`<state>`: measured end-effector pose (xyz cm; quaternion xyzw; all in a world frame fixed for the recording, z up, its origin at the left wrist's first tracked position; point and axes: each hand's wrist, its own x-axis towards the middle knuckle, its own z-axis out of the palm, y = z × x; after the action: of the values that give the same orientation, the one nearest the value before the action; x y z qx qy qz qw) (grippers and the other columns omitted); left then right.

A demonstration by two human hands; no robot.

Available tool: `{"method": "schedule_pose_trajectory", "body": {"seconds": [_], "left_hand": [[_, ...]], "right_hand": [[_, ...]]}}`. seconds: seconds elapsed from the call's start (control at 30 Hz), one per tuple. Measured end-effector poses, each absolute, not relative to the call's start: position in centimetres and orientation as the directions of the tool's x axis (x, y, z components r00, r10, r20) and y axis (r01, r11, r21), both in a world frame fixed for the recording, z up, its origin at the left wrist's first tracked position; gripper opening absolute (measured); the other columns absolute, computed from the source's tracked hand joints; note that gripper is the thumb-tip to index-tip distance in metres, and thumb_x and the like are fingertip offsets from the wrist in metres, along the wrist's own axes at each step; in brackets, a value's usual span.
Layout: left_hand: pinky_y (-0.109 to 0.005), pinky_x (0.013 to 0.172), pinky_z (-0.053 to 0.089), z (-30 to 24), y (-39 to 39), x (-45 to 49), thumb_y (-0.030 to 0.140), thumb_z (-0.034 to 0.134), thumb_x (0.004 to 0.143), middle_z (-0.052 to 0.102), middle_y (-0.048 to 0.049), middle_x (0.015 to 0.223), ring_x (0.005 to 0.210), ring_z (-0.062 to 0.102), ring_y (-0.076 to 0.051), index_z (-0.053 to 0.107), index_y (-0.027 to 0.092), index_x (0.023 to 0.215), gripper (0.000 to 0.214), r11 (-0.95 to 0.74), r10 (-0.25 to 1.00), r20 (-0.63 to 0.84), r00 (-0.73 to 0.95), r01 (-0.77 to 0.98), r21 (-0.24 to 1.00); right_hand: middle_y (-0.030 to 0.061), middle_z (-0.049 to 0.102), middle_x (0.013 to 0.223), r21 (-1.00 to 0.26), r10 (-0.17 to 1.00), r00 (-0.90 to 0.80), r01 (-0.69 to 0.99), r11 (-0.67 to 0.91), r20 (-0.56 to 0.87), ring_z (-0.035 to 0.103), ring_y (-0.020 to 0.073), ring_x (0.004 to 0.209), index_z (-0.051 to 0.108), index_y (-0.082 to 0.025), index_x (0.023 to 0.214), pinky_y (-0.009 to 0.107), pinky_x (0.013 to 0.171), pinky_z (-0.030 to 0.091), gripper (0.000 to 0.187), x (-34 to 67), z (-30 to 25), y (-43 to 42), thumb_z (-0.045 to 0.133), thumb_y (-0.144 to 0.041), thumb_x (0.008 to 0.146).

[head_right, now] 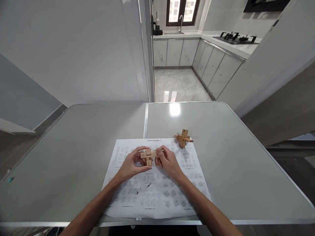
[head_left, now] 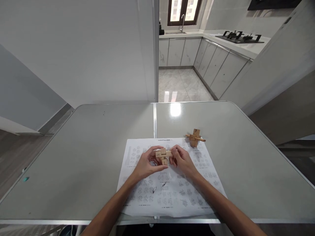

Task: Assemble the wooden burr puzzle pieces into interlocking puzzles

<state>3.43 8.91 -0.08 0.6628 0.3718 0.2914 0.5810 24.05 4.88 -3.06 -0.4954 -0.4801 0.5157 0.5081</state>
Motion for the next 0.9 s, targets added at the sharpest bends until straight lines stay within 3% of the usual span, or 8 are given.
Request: {"method": "schedule_pose_trajectory", "body": {"seconds": [0.07,0.13,0.27,0.4,0.5,0.6,0.77,0.9], "left_hand": [[-0.032,0.076,0.061,-0.3,9.1,3.5,0.038,0.094,0.074,0.075,-0.0028,0.092,0.074,0.068,-0.016,0.061,0.021,0.133,0.07,0.009,0.88,-0.063,0.471,0.116,0.993],[-0.031,0.072,0.061,-0.5,9.5,3.5,0.041,0.093,0.075,0.076,-0.0055,0.097,0.075,0.07,-0.017,0.059,0.02,0.135,0.073,0.089,0.92,-0.106,0.378,0.062,0.994],[-0.028,0.063,0.057,-1.0,10.2,3.4,0.045,0.092,0.075,0.077,-0.0047,0.093,0.066,0.066,-0.015,0.055,0.019,0.136,0.076,0.169,0.954,-0.156,0.255,-0.029,0.985],[-0.027,0.062,0.056,-1.3,10.5,3.3,0.043,0.093,0.075,0.075,-0.0013,0.087,0.061,0.062,-0.012,0.054,0.019,0.136,0.076,0.165,0.962,-0.149,0.228,-0.053,0.985],[-0.027,0.062,0.057,-1.3,10.3,3.4,0.043,0.092,0.076,0.076,-0.0031,0.092,0.066,0.065,-0.013,0.053,0.02,0.138,0.077,0.162,0.959,-0.146,0.242,-0.048,0.986],[-0.026,0.064,0.059,-1.1,10.1,3.6,0.042,0.093,0.076,0.077,-0.005,0.097,0.072,0.068,-0.015,0.053,0.021,0.138,0.077,0.149,0.96,-0.136,0.244,-0.035,0.988],[-0.027,0.065,0.059,-0.9,10.0,3.7,0.043,0.092,0.076,0.075,-0.0046,0.095,0.073,0.069,-0.016,0.054,0.02,0.137,0.076,0.128,0.964,-0.122,0.236,-0.009,0.992],[-0.027,0.063,0.058,-1.1,10.3,3.5,0.044,0.092,0.077,0.073,-0.0024,0.091,0.065,0.064,-0.013,0.053,0.02,0.138,0.077,0.113,0.968,-0.108,0.224,-0.006,0.994]], "right_hand": [[-0.0029,0.062,0.067,-0.999,0.999,0.036,-0.036,0.001,0.0,0.048,0.0137,0.049,0.056,-0.024,0.098,0.028,0.051,0.041,0.042,24.1,-3.1,5.0,0.047,-0.065,0.106],[-0.0005,0.064,0.076,-1.0,0.998,0.064,-0.005,0.024,0.023,0.051,0.0151,0.057,0.059,-0.024,0.102,0.029,0.056,0.044,0.036,24.2,-3.1,5.0,0.056,-0.06,0.104],[0.0062,0.068,0.099,-0.949,0.98,-0.024,0.246,0.196,0.197,0.06,0.0203,0.077,0.066,-0.025,0.104,0.034,0.067,0.051,0.017,24.3,-2.7,4.8,0.07,-0.041,0.098],[0.0105,0.065,0.12,-0.837,0.924,-0.247,0.4,0.372,0.292,0.064,0.0286,0.104,0.065,-0.029,0.119,0.041,0.082,0.057,0.034,24.3,-2.5,4.5,0.08,-0.031,0.089],[0.0106,0.067,0.116,-0.777,0.905,-0.294,0.472,0.416,0.307,0.063,0.0316,0.106,0.063,-0.029,0.116,0.046,0.085,0.056,0.035,24.1,-2.7,4.5,0.083,-0.031,0.088],[0.008,0.069,0.101,-0.736,0.897,-0.298,0.516,0.439,0.326,0.063,0.0291,0.094,0.062,-0.027,0.104,0.043,0.079,0.053,0.015,23.8,-2.7,4.5,0.074,-0.028,0.095],[0.0046,0.067,0.09,-0.837,0.95,-0.147,0.449,0.313,0.276,0.06,0.0227,0.078,0.063,-0.026,0.099,0.037,0.071,0.05,0.004,23.7,-2.5,4.6,0.066,-0.028,0.099],[0.0096,0.065,0.116,-0.974,0.988,0.006,0.172,0.149,0.152,0.064,0.0234,0.094,0.069,-0.025,0.101,0.035,0.075,0.054,0.02,24.4,-2.1,5.0,0.073,-0.043,0.096]]}}
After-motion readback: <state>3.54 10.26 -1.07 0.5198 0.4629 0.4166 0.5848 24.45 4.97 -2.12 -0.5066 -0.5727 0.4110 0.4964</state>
